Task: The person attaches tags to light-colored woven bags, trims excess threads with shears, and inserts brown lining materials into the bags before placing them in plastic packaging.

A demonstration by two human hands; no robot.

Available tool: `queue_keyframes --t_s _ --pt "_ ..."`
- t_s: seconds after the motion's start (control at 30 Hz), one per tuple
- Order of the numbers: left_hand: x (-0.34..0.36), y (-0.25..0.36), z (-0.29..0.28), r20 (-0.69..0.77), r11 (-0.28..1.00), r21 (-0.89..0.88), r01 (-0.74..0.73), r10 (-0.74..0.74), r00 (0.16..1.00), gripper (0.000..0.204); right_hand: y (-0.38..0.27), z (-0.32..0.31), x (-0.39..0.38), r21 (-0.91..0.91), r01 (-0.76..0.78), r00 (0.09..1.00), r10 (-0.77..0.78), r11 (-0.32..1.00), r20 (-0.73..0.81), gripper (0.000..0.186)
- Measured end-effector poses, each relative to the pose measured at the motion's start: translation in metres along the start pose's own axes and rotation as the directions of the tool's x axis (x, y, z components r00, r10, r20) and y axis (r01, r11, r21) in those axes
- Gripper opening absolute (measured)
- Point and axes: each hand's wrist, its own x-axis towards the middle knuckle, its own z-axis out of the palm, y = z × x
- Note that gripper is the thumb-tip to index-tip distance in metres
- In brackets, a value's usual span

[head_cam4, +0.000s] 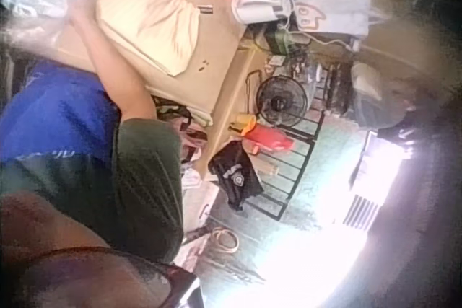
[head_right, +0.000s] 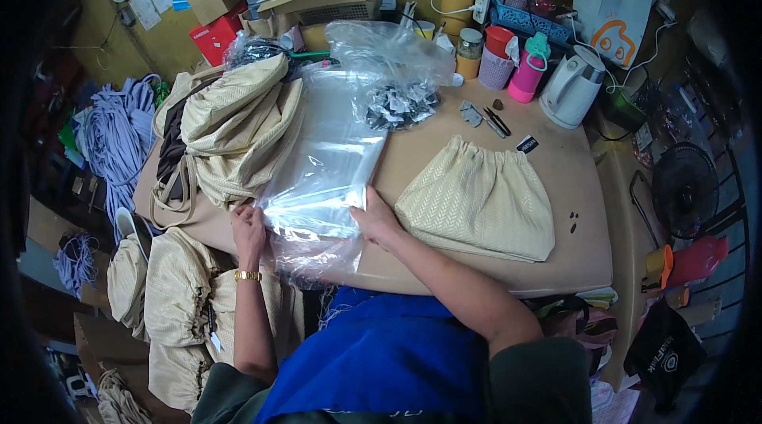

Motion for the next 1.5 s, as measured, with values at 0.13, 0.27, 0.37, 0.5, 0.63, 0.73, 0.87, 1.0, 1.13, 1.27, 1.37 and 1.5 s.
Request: queue_keyframes --t_s 0.13,0.27,0.37,0.5,0.63,0.73,0.87,1.0,1.13,1.27,1.37,1.5 --pt "0.015 0.023 0.012 -0.103 0.987 0.158 0.035 -0.018 0.994 0.024 0.018 -0.007 0.059 -0.452 0.194 0.975 -0.221 0.871 -0.007 0.055" --pt "-0.003 0.020 -0.016 0.015 0.988 0.156 -0.018 0.016 1.000 0.027 -0.008 -0.010 0.037 -0.615 0.134 0.974 -0.218 0.777 -0.063 0.052" --pt "-0.001 0.006 -0.003 -0.015 0.984 0.175 -0.030 0.033 0.999 0.027 0.002 -0.008 0.060 -0.550 0.196 0.955 -0.286 0.812 -0.081 0.051" --pt "0.028 0.021 0.002 0.122 0.938 0.335 -0.088 0.050 0.991 0.036 -0.013 -0.011 0.083 -0.474 0.167 0.960 -0.253 0.864 -0.123 0.049" --pt "0.010 0.038 -0.039 0.215 0.917 0.376 -0.136 0.057 0.975 0.041 -0.008 -0.027 0.020 -0.356 0.264 0.958 -0.286 0.896 -0.011 0.055" --pt "0.012 0.042 -0.045 0.329 0.943 0.316 0.101 -0.209 0.921 0.043 0.011 -0.021 -0.016 -0.320 0.141 0.988 -0.155 0.937 -0.019 0.053" --pt "0.023 0.020 -0.042 0.289 0.991 0.117 0.066 -0.097 0.952 0.030 0.001 -0.010 -0.044 0.209 -0.150 0.989 0.147 0.966 0.029 0.040" --pt "0.051 0.007 -0.055 0.597 0.966 0.034 0.255 -0.224 0.770 0.029 0.007 -0.031 -0.015 0.451 -0.436 0.884 0.276 0.778 0.378 0.031" --pt "0.058 0.021 -0.048 0.579 0.921 0.387 0.047 -0.282 0.765 0.028 0.018 -0.029 0.001 0.239 -0.333 0.910 0.245 0.912 0.334 0.023" --pt "0.063 0.022 -0.031 0.763 0.760 0.476 -0.443 -0.106 0.638 0.018 0.008 -0.010 0.003 -0.072 -0.132 0.985 0.139 0.989 0.100 0.017" --pt "0.053 0.029 -0.031 0.760 0.932 0.243 0.268 -0.355 0.544 0.018 0.010 -0.008 0.004 -0.223 -0.010 1.000 0.007 0.975 -0.016 0.016" --pt "0.038 0.024 -0.046 0.741 0.632 -0.305 0.712 -0.313 0.595 0.023 -0.011 -0.011 -0.002 -0.131 0.116 0.993 -0.118 0.985 -0.009 0.010"
